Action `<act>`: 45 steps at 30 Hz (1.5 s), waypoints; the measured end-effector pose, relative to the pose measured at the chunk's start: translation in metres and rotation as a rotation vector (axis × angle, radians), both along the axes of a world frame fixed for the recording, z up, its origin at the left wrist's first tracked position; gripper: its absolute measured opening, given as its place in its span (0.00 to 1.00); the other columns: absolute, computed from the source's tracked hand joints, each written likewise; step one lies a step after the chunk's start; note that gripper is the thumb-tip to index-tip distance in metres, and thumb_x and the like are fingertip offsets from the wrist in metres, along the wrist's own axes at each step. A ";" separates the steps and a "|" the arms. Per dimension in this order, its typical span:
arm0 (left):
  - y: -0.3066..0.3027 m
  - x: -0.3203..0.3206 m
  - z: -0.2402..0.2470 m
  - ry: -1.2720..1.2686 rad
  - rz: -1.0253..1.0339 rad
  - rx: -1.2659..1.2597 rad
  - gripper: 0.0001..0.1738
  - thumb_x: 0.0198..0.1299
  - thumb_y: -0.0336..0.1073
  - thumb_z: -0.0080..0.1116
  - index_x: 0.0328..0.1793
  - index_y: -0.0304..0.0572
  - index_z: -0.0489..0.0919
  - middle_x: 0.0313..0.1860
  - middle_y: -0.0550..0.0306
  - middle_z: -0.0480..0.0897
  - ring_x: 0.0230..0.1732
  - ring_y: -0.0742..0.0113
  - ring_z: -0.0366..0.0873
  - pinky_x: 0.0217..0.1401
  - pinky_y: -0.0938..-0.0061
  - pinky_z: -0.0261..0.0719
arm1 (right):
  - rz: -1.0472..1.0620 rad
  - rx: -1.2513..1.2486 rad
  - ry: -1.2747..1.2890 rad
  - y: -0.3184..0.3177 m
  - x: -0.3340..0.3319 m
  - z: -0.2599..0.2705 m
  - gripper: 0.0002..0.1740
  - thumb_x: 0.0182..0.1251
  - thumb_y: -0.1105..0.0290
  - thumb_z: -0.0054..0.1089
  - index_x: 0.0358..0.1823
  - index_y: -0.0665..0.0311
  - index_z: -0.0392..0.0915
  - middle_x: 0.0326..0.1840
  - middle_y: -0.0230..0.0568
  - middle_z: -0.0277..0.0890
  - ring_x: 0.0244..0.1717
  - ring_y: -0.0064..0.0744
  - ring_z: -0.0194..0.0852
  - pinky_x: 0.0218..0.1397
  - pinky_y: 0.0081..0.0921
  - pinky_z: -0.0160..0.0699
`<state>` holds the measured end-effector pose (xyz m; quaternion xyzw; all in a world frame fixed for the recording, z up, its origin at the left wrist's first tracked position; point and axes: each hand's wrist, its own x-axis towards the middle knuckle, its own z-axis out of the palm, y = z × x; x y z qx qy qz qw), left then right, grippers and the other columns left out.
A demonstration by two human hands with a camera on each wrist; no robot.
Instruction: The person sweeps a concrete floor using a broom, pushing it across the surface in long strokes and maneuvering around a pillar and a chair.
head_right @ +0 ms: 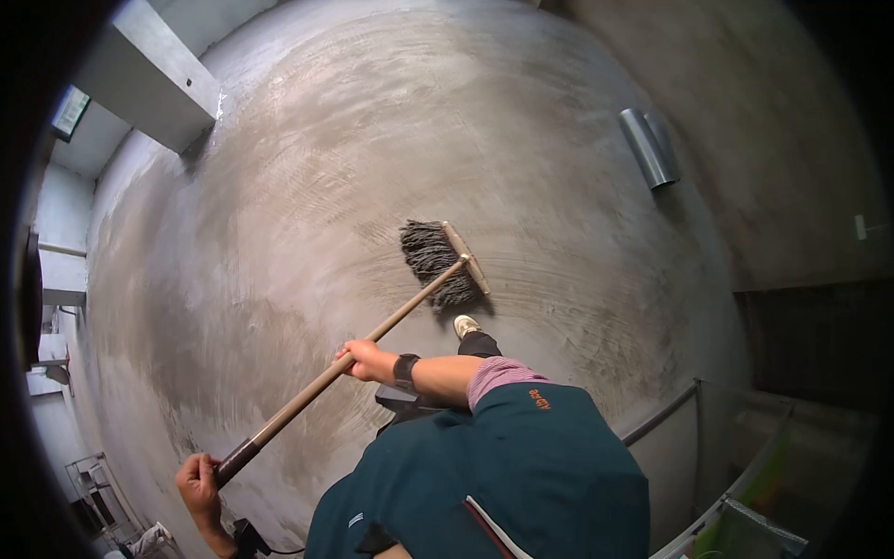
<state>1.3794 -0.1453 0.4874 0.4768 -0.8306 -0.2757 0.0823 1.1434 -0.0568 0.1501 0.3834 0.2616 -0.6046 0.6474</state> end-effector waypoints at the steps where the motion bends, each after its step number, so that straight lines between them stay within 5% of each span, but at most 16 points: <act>1: 0.001 -0.024 -0.016 0.002 -0.032 0.030 0.12 0.57 0.32 0.49 0.24 0.31 0.75 0.16 0.61 0.72 0.19 0.77 0.65 0.24 0.81 0.63 | -0.016 0.043 0.042 0.017 -0.025 -0.008 0.08 0.62 0.76 0.39 0.42 0.68 0.59 0.32 0.47 0.64 0.31 0.41 0.68 0.43 0.50 0.76; 7: 0.035 -0.189 -0.128 0.079 -0.215 0.240 0.10 0.55 0.31 0.51 0.28 0.32 0.78 0.17 0.55 0.75 0.20 0.75 0.69 0.25 0.80 0.67 | -0.158 0.291 0.325 0.143 -0.179 -0.078 0.08 0.62 0.73 0.40 0.40 0.69 0.62 0.31 0.49 0.69 0.32 0.47 0.71 0.38 0.46 0.76; 10: 0.087 -0.270 -0.174 0.083 -0.381 0.407 0.08 0.52 0.35 0.55 0.32 0.36 0.79 0.19 0.49 0.78 0.20 0.65 0.75 0.25 0.73 0.71 | -0.173 0.483 0.488 0.229 -0.252 -0.098 0.06 0.59 0.72 0.40 0.36 0.67 0.63 0.29 0.47 0.69 0.28 0.46 0.72 0.31 0.42 0.76; 12: 0.123 -0.318 -0.177 -0.011 -0.521 0.506 0.10 0.50 0.37 0.59 0.36 0.40 0.78 0.21 0.49 0.79 0.23 0.57 0.77 0.26 0.70 0.72 | -0.239 0.588 0.487 0.284 -0.293 -0.103 0.07 0.60 0.71 0.43 0.37 0.66 0.62 0.28 0.46 0.68 0.30 0.44 0.70 0.36 0.43 0.76; 15: 0.162 -0.373 -0.171 -0.015 -0.859 0.432 0.18 0.47 0.39 0.63 0.43 0.45 0.73 0.25 0.49 0.79 0.30 0.51 0.77 0.30 0.65 0.73 | -0.407 0.749 0.412 0.343 -0.342 -0.093 0.04 0.58 0.76 0.40 0.34 0.65 0.59 0.22 0.41 0.62 0.20 0.34 0.63 0.27 0.36 0.71; 20: 0.193 -0.405 -0.171 -0.045 -1.019 0.418 0.19 0.46 0.36 0.62 0.45 0.45 0.72 0.29 0.50 0.79 0.33 0.51 0.77 0.32 0.62 0.72 | -0.529 0.745 0.343 0.398 -0.367 -0.098 0.03 0.57 0.77 0.41 0.32 0.66 0.58 0.21 0.40 0.61 0.19 0.33 0.62 0.25 0.35 0.70; 28: 0.154 -0.333 -0.158 0.041 -0.931 0.260 0.17 0.42 0.35 0.62 0.41 0.44 0.73 0.23 0.53 0.77 0.27 0.53 0.76 0.25 0.62 0.71 | -0.187 0.584 0.272 0.344 -0.309 -0.102 0.14 0.56 0.64 0.54 0.35 0.65 0.63 0.25 0.43 0.71 0.23 0.36 0.72 0.20 0.30 0.74; 33: 0.099 -0.244 -0.096 -0.009 -0.807 0.269 0.18 0.45 0.36 0.60 0.44 0.45 0.73 0.24 0.53 0.78 0.28 0.53 0.76 0.28 0.63 0.72 | -0.219 0.534 0.181 0.275 -0.261 -0.129 0.16 0.57 0.60 0.52 0.27 0.67 0.64 0.22 0.43 0.71 0.23 0.37 0.71 0.31 0.28 0.78; 39: 0.032 -0.113 -0.041 -0.079 -0.629 0.269 0.16 0.45 0.35 0.61 0.43 0.43 0.76 0.30 0.51 0.79 0.29 0.53 0.76 0.31 0.68 0.73 | -0.009 0.473 0.144 0.169 -0.171 -0.145 0.17 0.59 0.61 0.51 0.19 0.59 0.56 0.13 0.30 0.59 0.17 0.28 0.61 0.23 0.26 0.67; 42: -0.012 -0.070 -0.033 0.208 -0.355 0.296 0.07 0.45 0.31 0.61 0.31 0.40 0.79 0.30 0.52 0.79 0.28 0.59 0.77 0.30 0.75 0.73 | 0.128 0.475 0.276 0.107 -0.137 -0.153 0.16 0.60 0.64 0.49 0.19 0.58 0.56 0.12 0.29 0.57 0.15 0.26 0.59 0.22 0.25 0.65; 45: -0.059 -0.045 -0.046 0.863 -0.240 0.593 0.07 0.49 0.32 0.61 0.25 0.37 0.76 0.25 0.56 0.79 0.29 0.65 0.76 0.38 0.73 0.72 | 0.293 0.476 0.322 0.048 -0.118 -0.135 0.15 0.61 0.65 0.44 0.16 0.56 0.57 0.11 0.27 0.58 0.13 0.23 0.56 0.20 0.23 0.62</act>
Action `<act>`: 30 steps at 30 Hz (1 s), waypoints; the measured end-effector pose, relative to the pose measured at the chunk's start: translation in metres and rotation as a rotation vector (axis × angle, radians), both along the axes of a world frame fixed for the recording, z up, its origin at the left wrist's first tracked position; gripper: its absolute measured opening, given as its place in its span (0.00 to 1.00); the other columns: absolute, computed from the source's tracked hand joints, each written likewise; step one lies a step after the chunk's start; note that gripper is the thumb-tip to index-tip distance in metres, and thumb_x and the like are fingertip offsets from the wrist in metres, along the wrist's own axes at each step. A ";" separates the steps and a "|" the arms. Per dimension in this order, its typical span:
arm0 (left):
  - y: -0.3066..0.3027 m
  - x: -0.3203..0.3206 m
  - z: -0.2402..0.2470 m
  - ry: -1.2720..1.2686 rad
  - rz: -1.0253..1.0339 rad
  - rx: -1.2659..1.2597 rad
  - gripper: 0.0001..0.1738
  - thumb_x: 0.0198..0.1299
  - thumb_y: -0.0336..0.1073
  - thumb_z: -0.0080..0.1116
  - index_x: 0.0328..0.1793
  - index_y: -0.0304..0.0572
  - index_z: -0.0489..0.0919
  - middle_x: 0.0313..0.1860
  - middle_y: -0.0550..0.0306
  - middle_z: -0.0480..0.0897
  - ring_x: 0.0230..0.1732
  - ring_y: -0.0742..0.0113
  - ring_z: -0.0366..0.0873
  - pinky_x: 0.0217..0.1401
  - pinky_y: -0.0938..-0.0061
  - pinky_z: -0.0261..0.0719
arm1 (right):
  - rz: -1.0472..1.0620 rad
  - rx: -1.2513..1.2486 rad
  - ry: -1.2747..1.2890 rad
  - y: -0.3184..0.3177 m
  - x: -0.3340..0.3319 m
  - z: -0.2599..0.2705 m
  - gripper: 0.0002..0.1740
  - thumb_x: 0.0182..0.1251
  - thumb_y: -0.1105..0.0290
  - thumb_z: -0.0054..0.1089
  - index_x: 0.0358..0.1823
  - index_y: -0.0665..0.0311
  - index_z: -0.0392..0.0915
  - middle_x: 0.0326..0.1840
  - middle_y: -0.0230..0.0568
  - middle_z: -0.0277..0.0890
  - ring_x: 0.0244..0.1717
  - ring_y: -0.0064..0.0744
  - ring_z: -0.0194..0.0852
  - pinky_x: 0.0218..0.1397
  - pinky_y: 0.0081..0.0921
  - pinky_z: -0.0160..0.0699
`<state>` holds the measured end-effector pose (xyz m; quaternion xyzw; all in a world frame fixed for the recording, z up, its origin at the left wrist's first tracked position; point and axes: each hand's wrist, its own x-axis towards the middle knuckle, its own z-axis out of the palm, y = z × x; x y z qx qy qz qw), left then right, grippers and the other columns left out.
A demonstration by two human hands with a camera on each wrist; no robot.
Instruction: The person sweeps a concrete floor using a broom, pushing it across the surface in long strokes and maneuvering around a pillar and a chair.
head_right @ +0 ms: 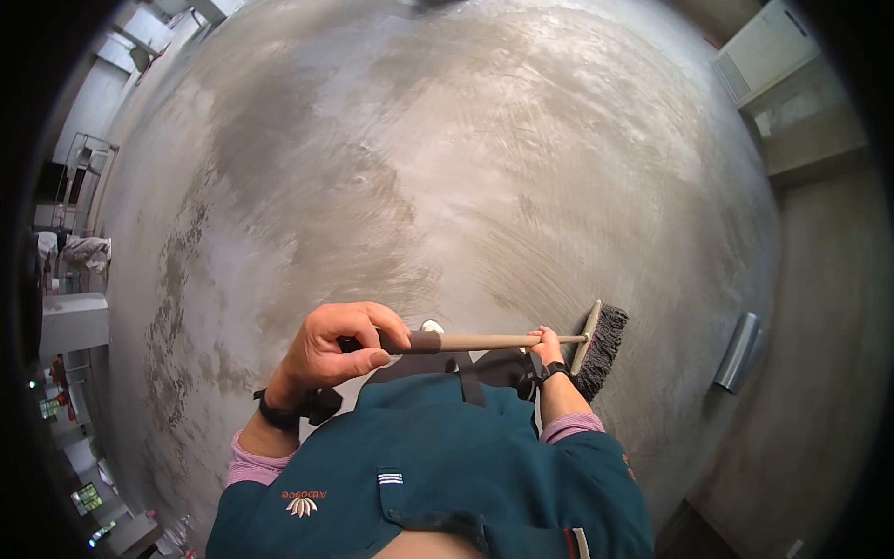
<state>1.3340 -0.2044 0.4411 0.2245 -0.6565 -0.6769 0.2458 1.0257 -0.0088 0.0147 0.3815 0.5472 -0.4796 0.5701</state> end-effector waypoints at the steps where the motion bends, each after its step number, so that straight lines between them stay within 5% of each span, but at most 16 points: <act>1: -0.010 0.008 -0.005 0.000 0.014 -0.003 0.07 0.49 0.32 0.61 0.25 0.37 0.76 0.25 0.56 0.79 0.29 0.65 0.76 0.38 0.73 0.72 | 0.014 0.003 0.003 -0.012 0.010 0.010 0.16 0.61 0.65 0.44 0.16 0.56 0.57 0.11 0.27 0.58 0.13 0.24 0.57 0.21 0.23 0.62; 3: -0.031 0.020 -0.015 0.479 -0.158 0.342 0.08 0.49 0.31 0.61 0.22 0.38 0.74 0.24 0.57 0.78 0.31 0.68 0.75 0.43 0.70 0.70 | 0.065 -0.008 0.010 -0.031 0.022 0.023 0.16 0.60 0.65 0.45 0.14 0.56 0.57 0.11 0.28 0.59 0.13 0.24 0.57 0.21 0.24 0.62; 4: -0.030 0.030 -0.020 0.498 -0.201 0.360 0.09 0.46 0.28 0.63 0.21 0.39 0.73 0.21 0.59 0.75 0.31 0.69 0.73 0.42 0.68 0.69 | 0.139 0.011 0.050 -0.036 0.029 0.027 0.17 0.59 0.64 0.44 0.13 0.56 0.58 0.11 0.31 0.60 0.12 0.28 0.58 0.22 0.27 0.62; 6: -0.047 0.039 -0.013 0.491 -0.222 0.365 0.11 0.44 0.28 0.64 0.20 0.40 0.71 0.20 0.62 0.73 0.29 0.69 0.70 0.40 0.70 0.68 | -0.050 -0.106 -0.209 -0.038 0.021 -0.015 0.16 0.58 0.63 0.44 0.14 0.57 0.59 0.11 0.32 0.60 0.13 0.33 0.59 0.21 0.30 0.61; 9: -0.070 0.067 -0.012 0.427 -0.127 0.327 0.12 0.43 0.27 0.64 0.20 0.41 0.69 0.19 0.63 0.70 0.27 0.71 0.66 0.39 0.71 0.67 | 0.182 -0.040 -0.057 -0.071 0.041 -0.027 0.14 0.57 0.62 0.45 0.16 0.58 0.61 0.13 0.33 0.61 0.15 0.34 0.60 0.19 0.31 0.58; 10: -0.080 0.077 -0.013 0.368 -0.065 0.328 0.13 0.44 0.27 0.64 0.19 0.41 0.68 0.19 0.64 0.70 0.27 0.71 0.66 0.38 0.72 0.67 | 0.067 -0.088 -0.248 -0.078 0.040 -0.043 0.14 0.56 0.63 0.45 0.16 0.58 0.60 0.14 0.34 0.61 0.16 0.34 0.60 0.23 0.32 0.60; 12: -0.098 0.095 -0.024 0.417 0.050 0.308 0.15 0.45 0.27 0.62 0.17 0.41 0.66 0.18 0.63 0.68 0.26 0.71 0.65 0.36 0.72 0.66 | 0.293 0.017 -0.041 -0.110 0.063 -0.036 0.12 0.56 0.64 0.44 0.17 0.57 0.59 0.14 0.32 0.59 0.17 0.32 0.59 0.27 0.33 0.60; 14: -0.119 0.112 -0.026 0.428 0.143 0.361 0.15 0.47 0.28 0.60 0.16 0.40 0.65 0.17 0.62 0.69 0.25 0.70 0.64 0.36 0.72 0.66 | 0.092 -0.055 -0.260 -0.141 0.074 -0.048 0.11 0.56 0.65 0.43 0.18 0.57 0.57 0.13 0.31 0.57 0.18 0.31 0.57 0.31 0.34 0.60; 16: -0.149 0.126 -0.023 0.412 0.213 0.321 0.16 0.49 0.31 0.58 0.15 0.40 0.65 0.16 0.61 0.68 0.23 0.70 0.65 0.37 0.71 0.68 | 0.066 0.011 -0.083 -0.183 0.098 -0.069 0.12 0.55 0.70 0.41 0.17 0.56 0.52 0.09 0.29 0.52 0.12 0.28 0.53 0.21 0.30 0.60; 23: -0.241 0.182 -0.001 0.400 0.372 0.149 0.15 0.48 0.32 0.56 0.14 0.41 0.65 0.13 0.60 0.68 0.18 0.69 0.66 0.33 0.68 0.69 | 0.232 -0.159 -0.161 -0.357 0.158 -0.090 0.11 0.57 0.72 0.40 0.18 0.58 0.52 0.10 0.29 0.51 0.13 0.27 0.53 0.19 0.26 0.58; 25: -0.249 0.203 0.007 0.388 0.477 0.104 0.16 0.47 0.34 0.57 0.13 0.42 0.66 0.11 0.61 0.67 0.16 0.68 0.65 0.31 0.68 0.69 | 0.289 -0.145 -0.157 -0.379 0.179 -0.074 0.10 0.57 0.73 0.40 0.20 0.59 0.53 0.11 0.30 0.52 0.13 0.26 0.54 0.18 0.25 0.59; 28: -0.260 0.235 0.025 0.303 0.603 0.005 0.18 0.48 0.37 0.58 0.12 0.43 0.65 0.10 0.62 0.67 0.15 0.69 0.65 0.29 0.69 0.69 | 0.218 0.015 -0.064 -0.462 0.261 0.048 0.05 0.59 0.75 0.40 0.26 0.61 0.56 0.16 0.33 0.56 0.14 0.26 0.56 0.17 0.24 0.63; 30: -0.268 0.266 0.038 0.248 0.642 -0.046 0.19 0.48 0.38 0.59 0.12 0.44 0.65 0.10 0.63 0.67 0.14 0.69 0.65 0.29 0.69 0.69 | 0.246 -0.075 -0.041 -0.491 0.310 0.040 0.02 0.60 0.77 0.35 0.34 0.63 0.56 0.18 0.35 0.57 0.13 0.27 0.55 0.15 0.26 0.64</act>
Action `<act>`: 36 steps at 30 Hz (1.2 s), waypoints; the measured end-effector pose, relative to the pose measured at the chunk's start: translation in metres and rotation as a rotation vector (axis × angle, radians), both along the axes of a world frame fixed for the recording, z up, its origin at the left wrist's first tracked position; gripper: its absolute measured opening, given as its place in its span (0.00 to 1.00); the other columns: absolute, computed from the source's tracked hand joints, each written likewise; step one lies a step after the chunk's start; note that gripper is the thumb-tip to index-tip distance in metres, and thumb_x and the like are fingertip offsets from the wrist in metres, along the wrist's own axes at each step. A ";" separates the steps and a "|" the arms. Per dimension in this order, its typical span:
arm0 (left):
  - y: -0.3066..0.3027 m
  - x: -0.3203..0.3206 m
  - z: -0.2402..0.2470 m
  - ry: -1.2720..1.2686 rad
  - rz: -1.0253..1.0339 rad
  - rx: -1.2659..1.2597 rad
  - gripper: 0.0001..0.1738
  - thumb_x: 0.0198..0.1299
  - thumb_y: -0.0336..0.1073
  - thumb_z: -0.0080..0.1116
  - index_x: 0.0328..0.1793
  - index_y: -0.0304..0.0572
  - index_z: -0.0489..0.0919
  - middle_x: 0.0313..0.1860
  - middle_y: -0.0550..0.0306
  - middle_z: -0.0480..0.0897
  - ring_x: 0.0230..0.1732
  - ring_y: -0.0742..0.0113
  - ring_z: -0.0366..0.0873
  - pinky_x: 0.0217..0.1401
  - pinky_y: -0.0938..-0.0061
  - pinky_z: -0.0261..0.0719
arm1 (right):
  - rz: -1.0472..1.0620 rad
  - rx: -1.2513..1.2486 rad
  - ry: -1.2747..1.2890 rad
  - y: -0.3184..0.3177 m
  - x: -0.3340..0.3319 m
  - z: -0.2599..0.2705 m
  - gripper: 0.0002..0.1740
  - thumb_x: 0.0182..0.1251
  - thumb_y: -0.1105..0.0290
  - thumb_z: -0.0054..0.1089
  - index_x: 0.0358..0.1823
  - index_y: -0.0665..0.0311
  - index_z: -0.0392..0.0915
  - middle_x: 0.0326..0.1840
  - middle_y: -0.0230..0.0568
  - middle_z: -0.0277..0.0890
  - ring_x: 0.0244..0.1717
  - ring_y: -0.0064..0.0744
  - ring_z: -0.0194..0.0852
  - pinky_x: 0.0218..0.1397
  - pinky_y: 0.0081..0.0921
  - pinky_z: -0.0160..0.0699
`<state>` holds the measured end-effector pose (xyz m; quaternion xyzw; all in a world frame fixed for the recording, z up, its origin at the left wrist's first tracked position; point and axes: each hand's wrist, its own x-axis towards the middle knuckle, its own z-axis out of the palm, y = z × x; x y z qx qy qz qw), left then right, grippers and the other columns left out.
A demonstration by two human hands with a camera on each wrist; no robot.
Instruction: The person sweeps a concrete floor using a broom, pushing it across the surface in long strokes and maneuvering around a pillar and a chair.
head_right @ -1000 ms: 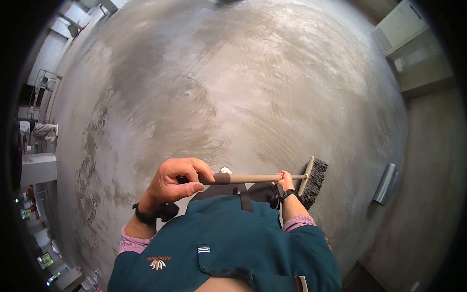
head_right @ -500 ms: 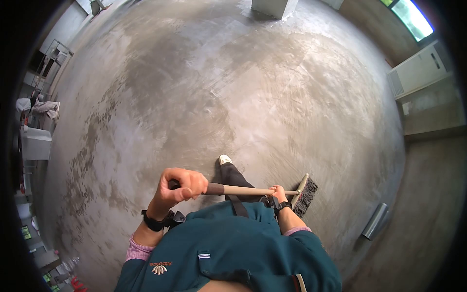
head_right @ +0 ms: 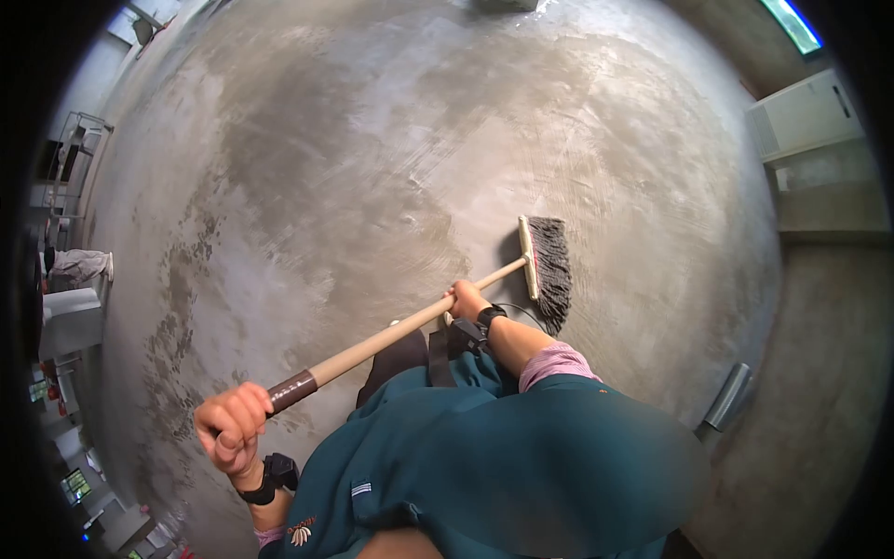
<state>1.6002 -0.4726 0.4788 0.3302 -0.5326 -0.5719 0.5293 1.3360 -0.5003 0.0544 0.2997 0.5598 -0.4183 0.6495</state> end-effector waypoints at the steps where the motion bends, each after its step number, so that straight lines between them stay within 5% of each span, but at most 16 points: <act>1: -0.004 0.014 0.005 -0.023 0.029 -0.021 0.18 0.49 0.39 0.59 0.12 0.45 0.66 0.10 0.64 0.68 0.14 0.69 0.65 0.29 0.68 0.69 | 0.067 0.032 -0.001 -0.016 0.020 0.001 0.04 0.60 0.78 0.34 0.36 0.63 0.56 0.20 0.36 0.58 0.15 0.28 0.58 0.17 0.27 0.66; 8: -0.039 0.137 0.053 -0.145 -0.017 -0.223 0.18 0.49 0.40 0.61 0.12 0.49 0.68 0.11 0.64 0.70 0.14 0.69 0.68 0.27 0.73 0.71 | 0.312 -0.043 -0.140 -0.112 0.195 0.049 0.06 0.59 0.78 0.37 0.38 0.63 0.59 0.22 0.39 0.64 0.21 0.31 0.66 0.24 0.30 0.74; 11: -0.066 0.167 0.087 -0.152 -0.217 -0.399 0.18 0.49 0.37 0.58 0.11 0.47 0.66 0.10 0.64 0.69 0.13 0.71 0.67 0.24 0.77 0.69 | 0.332 -0.107 -0.219 -0.140 0.262 0.090 0.04 0.59 0.78 0.39 0.34 0.63 0.60 0.21 0.37 0.64 0.20 0.30 0.66 0.24 0.29 0.74; 13: -0.097 0.163 0.120 -0.164 -0.489 -0.440 0.14 0.54 0.32 0.55 0.17 0.36 0.72 0.15 0.58 0.72 0.17 0.68 0.69 0.20 0.74 0.70 | 0.302 -0.139 -0.305 -0.160 0.302 0.114 0.02 0.59 0.77 0.40 0.32 0.62 0.60 0.20 0.36 0.64 0.19 0.29 0.65 0.24 0.28 0.74; 19: -0.146 0.159 0.160 -0.205 -0.805 -0.456 0.13 0.45 0.32 0.60 0.15 0.39 0.68 0.14 0.56 0.71 0.14 0.64 0.69 0.19 0.73 0.71 | 0.234 -0.195 -0.538 -0.207 0.364 0.152 0.03 0.60 0.76 0.40 0.28 0.61 0.60 0.17 0.33 0.61 0.17 0.28 0.63 0.24 0.28 0.73; 26: -0.188 0.115 0.148 -0.216 -0.951 -0.423 0.15 0.42 0.35 0.63 0.16 0.39 0.68 0.14 0.56 0.71 0.16 0.64 0.71 0.21 0.73 0.72 | 0.085 -0.181 -0.570 -0.239 0.308 0.141 0.04 0.61 0.75 0.42 0.28 0.61 0.60 0.16 0.34 0.59 0.17 0.30 0.60 0.23 0.30 0.71; 36: -0.257 0.001 0.066 0.061 -0.961 -0.395 0.18 0.50 0.37 0.59 0.14 0.41 0.68 0.14 0.58 0.71 0.17 0.66 0.70 0.25 0.72 0.73 | -0.176 -0.179 -0.451 -0.214 0.069 0.074 0.05 0.61 0.75 0.45 0.28 0.65 0.61 0.17 0.35 0.62 0.20 0.31 0.63 0.32 0.31 0.73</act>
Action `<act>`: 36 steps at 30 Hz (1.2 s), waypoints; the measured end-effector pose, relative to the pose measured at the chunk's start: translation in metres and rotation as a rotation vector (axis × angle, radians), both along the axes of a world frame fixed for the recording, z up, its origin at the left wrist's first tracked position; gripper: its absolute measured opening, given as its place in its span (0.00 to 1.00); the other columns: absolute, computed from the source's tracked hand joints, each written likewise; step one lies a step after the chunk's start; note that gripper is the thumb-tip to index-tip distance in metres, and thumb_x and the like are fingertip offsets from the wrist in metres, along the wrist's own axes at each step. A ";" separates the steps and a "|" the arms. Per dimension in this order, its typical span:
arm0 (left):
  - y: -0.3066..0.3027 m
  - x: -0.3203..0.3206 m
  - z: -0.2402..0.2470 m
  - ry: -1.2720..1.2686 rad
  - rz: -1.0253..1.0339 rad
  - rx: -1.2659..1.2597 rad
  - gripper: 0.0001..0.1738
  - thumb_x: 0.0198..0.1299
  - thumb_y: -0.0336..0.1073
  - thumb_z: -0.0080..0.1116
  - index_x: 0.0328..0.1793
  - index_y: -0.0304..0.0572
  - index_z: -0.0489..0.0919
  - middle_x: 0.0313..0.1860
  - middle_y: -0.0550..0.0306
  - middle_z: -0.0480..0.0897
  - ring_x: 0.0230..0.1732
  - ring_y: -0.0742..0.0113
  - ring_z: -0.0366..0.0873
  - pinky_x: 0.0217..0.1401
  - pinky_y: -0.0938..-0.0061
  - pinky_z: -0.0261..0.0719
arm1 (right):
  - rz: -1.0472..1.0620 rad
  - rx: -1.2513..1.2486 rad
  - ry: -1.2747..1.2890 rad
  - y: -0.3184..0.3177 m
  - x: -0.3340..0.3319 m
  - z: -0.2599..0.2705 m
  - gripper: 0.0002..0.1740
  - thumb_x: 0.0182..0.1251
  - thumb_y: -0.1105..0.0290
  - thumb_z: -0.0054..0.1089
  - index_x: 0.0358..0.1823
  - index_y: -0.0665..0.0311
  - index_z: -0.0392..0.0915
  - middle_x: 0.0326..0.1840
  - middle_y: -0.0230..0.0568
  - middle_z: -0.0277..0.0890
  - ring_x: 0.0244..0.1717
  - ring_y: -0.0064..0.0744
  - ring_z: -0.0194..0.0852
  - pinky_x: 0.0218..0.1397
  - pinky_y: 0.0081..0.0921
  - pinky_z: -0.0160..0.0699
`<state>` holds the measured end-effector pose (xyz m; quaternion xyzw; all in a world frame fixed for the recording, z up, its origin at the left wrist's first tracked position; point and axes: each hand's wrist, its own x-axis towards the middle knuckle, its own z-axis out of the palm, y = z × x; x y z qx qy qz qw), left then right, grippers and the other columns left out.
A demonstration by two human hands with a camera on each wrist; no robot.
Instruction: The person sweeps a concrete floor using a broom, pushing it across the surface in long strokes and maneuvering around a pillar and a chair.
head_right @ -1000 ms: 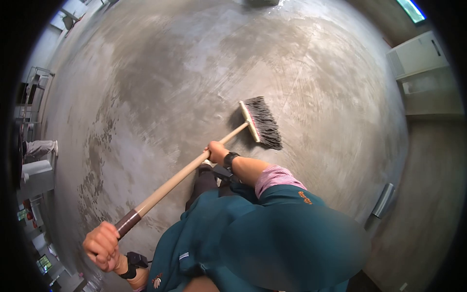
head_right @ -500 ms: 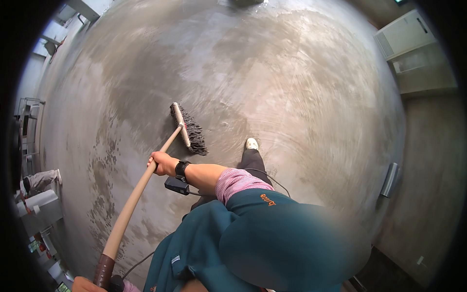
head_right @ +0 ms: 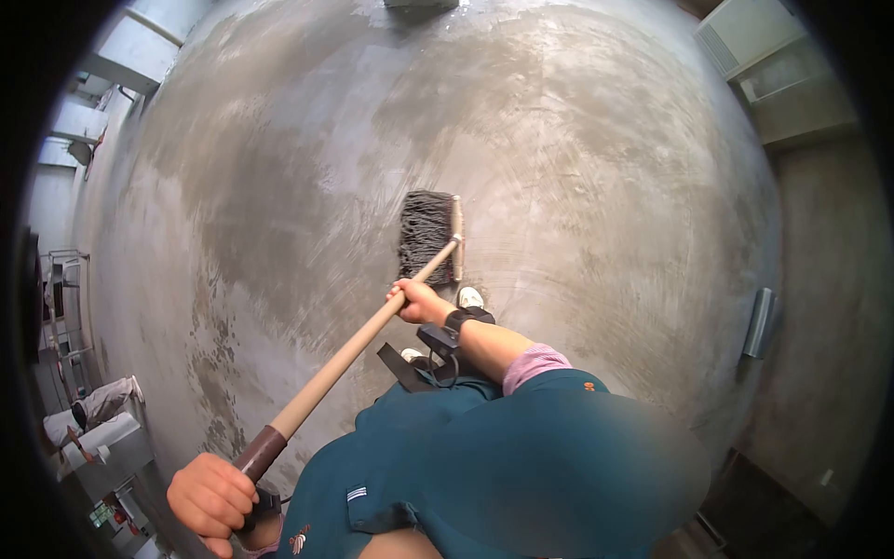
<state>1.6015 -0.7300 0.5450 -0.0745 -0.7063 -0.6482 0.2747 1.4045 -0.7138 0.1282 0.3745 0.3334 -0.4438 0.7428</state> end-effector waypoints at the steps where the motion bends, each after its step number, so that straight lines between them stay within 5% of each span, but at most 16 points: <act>1: -0.005 -0.014 -0.008 0.046 -0.008 0.036 0.18 0.51 0.38 0.58 0.12 0.43 0.68 0.12 0.60 0.71 0.15 0.68 0.70 0.25 0.74 0.73 | -0.062 -0.017 0.023 0.011 -0.025 -0.004 0.05 0.61 0.75 0.46 0.28 0.65 0.61 0.18 0.35 0.62 0.20 0.31 0.64 0.33 0.31 0.73; 6: -0.042 -0.087 -0.046 0.051 -0.024 0.240 0.20 0.51 0.36 0.59 0.12 0.37 0.68 0.11 0.55 0.69 0.13 0.60 0.69 0.25 0.67 0.72 | -0.260 0.051 0.177 0.055 -0.138 -0.024 0.06 0.62 0.74 0.46 0.28 0.66 0.62 0.18 0.36 0.62 0.21 0.32 0.63 0.34 0.30 0.73; 12: -0.058 -0.152 -0.106 -0.163 0.241 0.512 0.19 0.51 0.38 0.55 0.11 0.40 0.67 0.11 0.59 0.70 0.18 0.63 0.70 0.38 0.60 0.71 | -0.447 0.246 0.350 0.110 -0.243 -0.051 0.07 0.60 0.74 0.48 0.25 0.65 0.63 0.17 0.34 0.61 0.18 0.29 0.60 0.28 0.27 0.71; 19: -0.084 -0.181 -0.165 -0.234 0.091 0.614 0.15 0.54 0.35 0.52 0.17 0.41 0.68 0.21 0.58 0.73 0.32 0.63 0.72 0.52 0.59 0.67 | -0.416 0.422 0.492 0.150 -0.309 -0.107 0.11 0.55 0.76 0.41 0.16 0.59 0.58 0.09 0.30 0.56 0.12 0.27 0.55 0.22 0.27 0.66; 25: -0.118 -0.157 -0.150 -0.203 0.122 0.614 0.14 0.48 0.31 0.58 0.16 0.40 0.66 0.21 0.59 0.71 0.29 0.65 0.68 0.49 0.62 0.66 | -0.396 0.448 0.474 0.094 -0.289 -0.095 0.11 0.53 0.77 0.41 0.15 0.59 0.56 0.07 0.29 0.54 0.09 0.27 0.52 0.21 0.26 0.65; 31: -0.206 -0.083 -0.131 -0.130 0.188 0.483 0.16 0.45 0.30 0.60 0.14 0.40 0.64 0.18 0.59 0.70 0.25 0.64 0.69 0.44 0.63 0.68 | -0.313 0.405 0.411 -0.043 -0.211 -0.096 0.12 0.54 0.75 0.42 0.15 0.58 0.56 0.08 0.28 0.54 0.10 0.26 0.53 0.19 0.26 0.65; 32: -0.225 -0.067 -0.128 -0.110 0.209 0.448 0.16 0.44 0.30 0.60 0.13 0.40 0.64 0.17 0.59 0.70 0.24 0.64 0.69 0.43 0.63 0.69 | -0.335 0.335 0.391 -0.053 -0.201 -0.166 0.11 0.55 0.74 0.42 0.16 0.58 0.57 0.08 0.29 0.54 0.10 0.26 0.53 0.18 0.26 0.65; 36: -0.290 0.005 -0.100 -0.085 0.383 0.377 0.18 0.43 0.33 0.61 0.12 0.42 0.63 0.13 0.59 0.69 0.20 0.64 0.67 0.37 0.63 0.71 | -0.190 0.299 0.419 -0.186 -0.101 -0.095 0.05 0.57 0.75 0.40 0.25 0.60 0.58 0.14 0.34 0.57 0.13 0.29 0.56 0.18 0.28 0.64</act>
